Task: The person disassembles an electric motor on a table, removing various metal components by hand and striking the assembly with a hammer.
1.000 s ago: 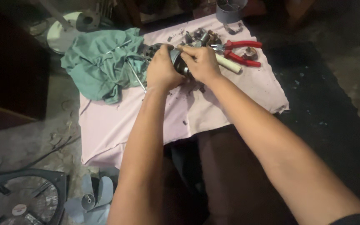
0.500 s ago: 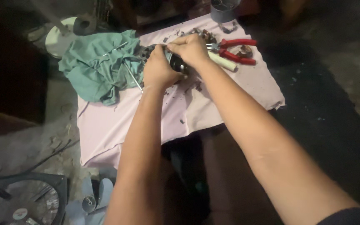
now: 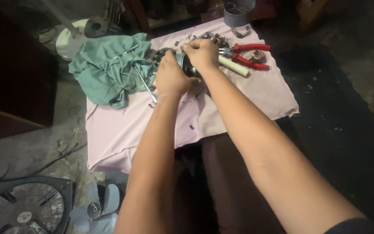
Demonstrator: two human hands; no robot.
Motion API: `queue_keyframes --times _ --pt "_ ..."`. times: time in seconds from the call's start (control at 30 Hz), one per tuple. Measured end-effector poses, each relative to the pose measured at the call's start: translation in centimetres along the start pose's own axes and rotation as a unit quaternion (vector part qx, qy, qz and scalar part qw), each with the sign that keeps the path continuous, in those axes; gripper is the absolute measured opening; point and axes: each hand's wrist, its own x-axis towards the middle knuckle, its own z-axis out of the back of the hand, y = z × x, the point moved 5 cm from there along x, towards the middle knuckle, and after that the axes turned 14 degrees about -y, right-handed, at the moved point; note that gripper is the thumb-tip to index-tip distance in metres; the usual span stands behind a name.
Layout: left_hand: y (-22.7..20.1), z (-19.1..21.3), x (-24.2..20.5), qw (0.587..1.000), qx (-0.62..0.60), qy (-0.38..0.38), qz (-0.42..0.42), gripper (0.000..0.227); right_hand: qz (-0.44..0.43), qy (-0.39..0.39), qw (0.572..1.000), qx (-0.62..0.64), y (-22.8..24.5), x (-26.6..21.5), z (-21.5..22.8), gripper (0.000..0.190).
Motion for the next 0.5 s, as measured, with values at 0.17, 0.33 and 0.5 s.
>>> queue_keyframes --times 0.17,0.33,0.5 --pt "0.3 -0.4 0.1 1.000 0.014 0.018 -0.006 0.101 0.065 0.000 0.998 0.021 0.6 -0.5 1.0 0.022" --pt "1.1 -1.8 1.3 0.999 -0.030 0.025 -0.015 0.059 0.189 -0.028 0.981 -0.010 4.5 -2.8 1.8 0.013" --pt "0.5 -0.7 1.2 0.999 -0.014 0.034 -0.018 0.063 0.163 -0.023 0.984 -0.070 5.3 -1.7 1.1 0.014"
